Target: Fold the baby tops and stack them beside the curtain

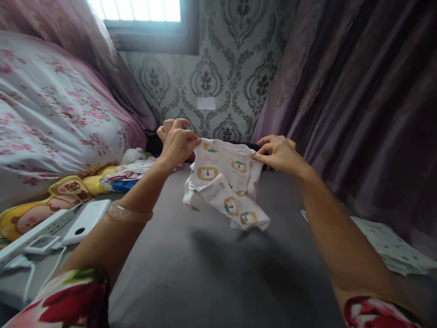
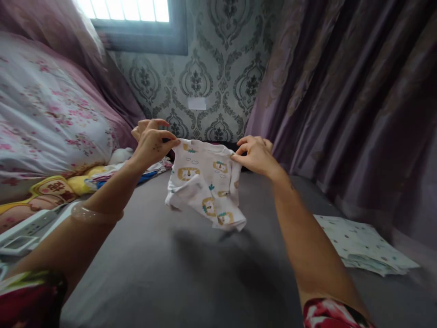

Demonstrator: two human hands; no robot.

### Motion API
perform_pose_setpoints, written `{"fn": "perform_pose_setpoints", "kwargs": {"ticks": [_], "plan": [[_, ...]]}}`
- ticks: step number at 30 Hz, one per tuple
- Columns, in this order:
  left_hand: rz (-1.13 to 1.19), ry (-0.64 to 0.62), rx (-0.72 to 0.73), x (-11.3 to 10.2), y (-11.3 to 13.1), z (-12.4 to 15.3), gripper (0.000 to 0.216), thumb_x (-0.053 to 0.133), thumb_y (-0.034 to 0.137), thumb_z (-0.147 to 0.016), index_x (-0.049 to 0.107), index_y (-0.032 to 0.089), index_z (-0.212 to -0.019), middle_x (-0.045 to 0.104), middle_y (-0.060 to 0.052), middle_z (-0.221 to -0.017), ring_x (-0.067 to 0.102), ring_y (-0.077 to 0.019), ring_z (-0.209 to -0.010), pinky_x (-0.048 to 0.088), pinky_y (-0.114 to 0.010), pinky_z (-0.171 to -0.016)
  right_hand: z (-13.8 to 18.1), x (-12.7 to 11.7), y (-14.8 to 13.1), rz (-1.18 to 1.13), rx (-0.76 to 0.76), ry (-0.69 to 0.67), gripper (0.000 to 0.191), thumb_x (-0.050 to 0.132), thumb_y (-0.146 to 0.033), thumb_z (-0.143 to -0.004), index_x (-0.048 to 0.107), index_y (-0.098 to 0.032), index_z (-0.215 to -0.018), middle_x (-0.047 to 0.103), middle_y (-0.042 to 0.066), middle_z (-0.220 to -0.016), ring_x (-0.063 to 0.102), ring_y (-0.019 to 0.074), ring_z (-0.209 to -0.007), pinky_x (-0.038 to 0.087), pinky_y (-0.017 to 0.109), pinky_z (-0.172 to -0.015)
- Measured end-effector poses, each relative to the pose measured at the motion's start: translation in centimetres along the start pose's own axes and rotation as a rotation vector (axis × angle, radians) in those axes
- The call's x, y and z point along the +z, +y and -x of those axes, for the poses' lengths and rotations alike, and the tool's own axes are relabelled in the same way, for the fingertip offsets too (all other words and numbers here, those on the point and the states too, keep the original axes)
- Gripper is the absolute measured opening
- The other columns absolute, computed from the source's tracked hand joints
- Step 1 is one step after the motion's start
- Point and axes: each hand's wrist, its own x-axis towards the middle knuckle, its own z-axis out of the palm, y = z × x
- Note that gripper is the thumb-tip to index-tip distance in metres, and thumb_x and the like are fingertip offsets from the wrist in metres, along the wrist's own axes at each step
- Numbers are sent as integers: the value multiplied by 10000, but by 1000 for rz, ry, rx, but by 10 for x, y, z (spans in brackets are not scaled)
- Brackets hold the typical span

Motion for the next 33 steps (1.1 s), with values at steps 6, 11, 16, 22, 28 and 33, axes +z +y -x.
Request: {"fn": "perform_pose_setpoints", "kwargs": {"ticks": [6, 11, 16, 22, 28, 33], "plan": [[515, -459, -22, -29, -13, -1, 275, 698, 494, -689, 735, 222, -682, 696, -105, -918, 639, -279, -934, 499, -431, -786, 18, -31, -2, -369, -102, -536, 433, 710, -643, -664, 745, -214, -711, 680, 58, -991, 624, 215, -909, 479, 358, -786], [111, -19, -112, 0, -9, 0, 195, 726, 395, -671, 715, 201, -656, 675, -92, -976, 557, -311, -1088, 413, -498, -963, 2, 3, 14, -38, 15, 56, 397, 662, -607, -740, 725, -219, -680, 671, 58, -998, 581, 260, -989, 444, 409, -843], [199, -97, -28, -4, 5, 6, 214, 715, 397, -691, 721, 183, -696, 661, -117, -1084, 558, -305, -1102, 430, -501, -946, 12, -4, -1, -125, -59, -125, 363, 690, -589, -716, 742, -231, -699, 659, 59, -1027, 585, 240, -982, 449, 418, -859], [617, -417, -201, -17, -13, 2, 239, 724, 436, -673, 693, 199, -655, 709, -109, -834, 663, -245, -803, 523, -392, -689, 19, -20, 12, -477, 16, -406, 455, 742, -652, -614, 728, -205, -694, 677, 58, -914, 619, 212, -863, 496, 361, -756], [508, -200, -295, 19, -25, -8, 245, 742, 414, -637, 663, 188, -689, 624, -15, -625, 575, -144, -605, 477, -270, -581, -3, 18, 33, -335, 83, -54, 509, 679, -696, -661, 694, -196, -756, 674, 50, -802, 605, 201, -762, 493, 324, -669], [524, -70, -235, 29, -21, -4, 235, 687, 394, -697, 606, 174, -681, 564, 6, -622, 505, -110, -577, 427, -228, -541, -6, 26, 34, -179, 94, 120, 532, 615, -699, -724, 681, -177, -806, 678, 61, -772, 583, 186, -694, 466, 320, -635]]}}
